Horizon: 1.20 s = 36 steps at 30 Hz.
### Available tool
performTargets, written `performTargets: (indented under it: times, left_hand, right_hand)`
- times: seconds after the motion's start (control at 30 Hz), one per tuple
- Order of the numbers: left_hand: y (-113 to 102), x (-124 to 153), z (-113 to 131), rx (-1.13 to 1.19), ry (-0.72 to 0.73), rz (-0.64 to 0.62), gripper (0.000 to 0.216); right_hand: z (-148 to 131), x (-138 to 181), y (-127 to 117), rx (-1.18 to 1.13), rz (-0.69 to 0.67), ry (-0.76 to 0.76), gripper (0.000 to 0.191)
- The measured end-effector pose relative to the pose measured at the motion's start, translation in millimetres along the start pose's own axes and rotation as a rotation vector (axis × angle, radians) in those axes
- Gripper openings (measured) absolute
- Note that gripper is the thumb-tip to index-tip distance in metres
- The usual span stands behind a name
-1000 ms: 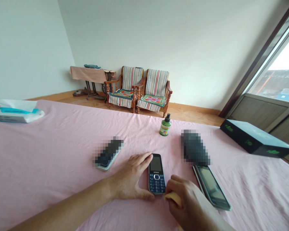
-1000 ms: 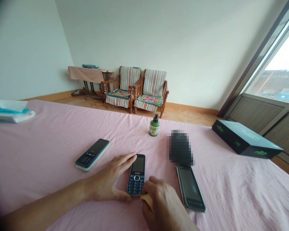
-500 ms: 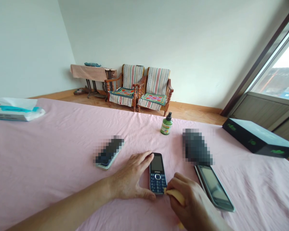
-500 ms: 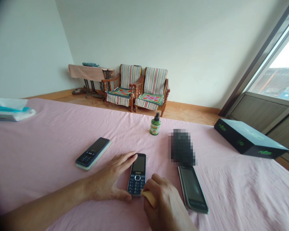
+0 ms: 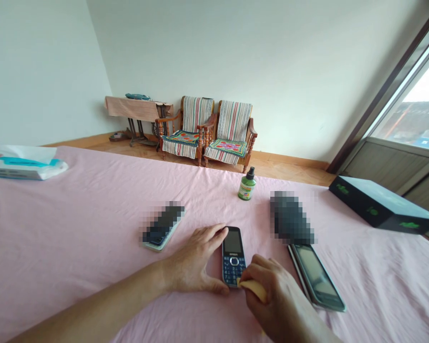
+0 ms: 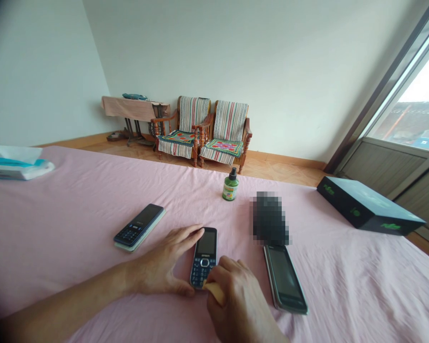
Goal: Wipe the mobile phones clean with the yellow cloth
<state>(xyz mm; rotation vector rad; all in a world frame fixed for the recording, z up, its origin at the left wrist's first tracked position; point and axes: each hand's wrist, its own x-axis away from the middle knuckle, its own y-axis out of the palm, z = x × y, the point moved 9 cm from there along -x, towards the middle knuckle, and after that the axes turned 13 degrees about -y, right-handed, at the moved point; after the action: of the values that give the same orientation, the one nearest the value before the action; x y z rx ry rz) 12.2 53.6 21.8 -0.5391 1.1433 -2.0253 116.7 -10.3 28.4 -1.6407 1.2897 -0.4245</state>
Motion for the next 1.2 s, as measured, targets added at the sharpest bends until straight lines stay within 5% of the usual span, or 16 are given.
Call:
performTargets:
  times: [0.77,1.0,1.2]
  left_hand:
    - [1,-2,-2,0.001,0.008,0.004,0.098]
    - [3,-2,-2,-0.004,0.027,0.011,0.095]
    - [3,-2,-4,-0.010,0.012,-0.001,0.100]
  right_hand:
    - [-11,-7,4,-0.118,0.006,-0.049,0.031]
    - [-23,-11,11,-0.145,0.002,-0.168,0.030]
    - [-7,-5,5,-0.121,-0.022,-0.065,0.028]
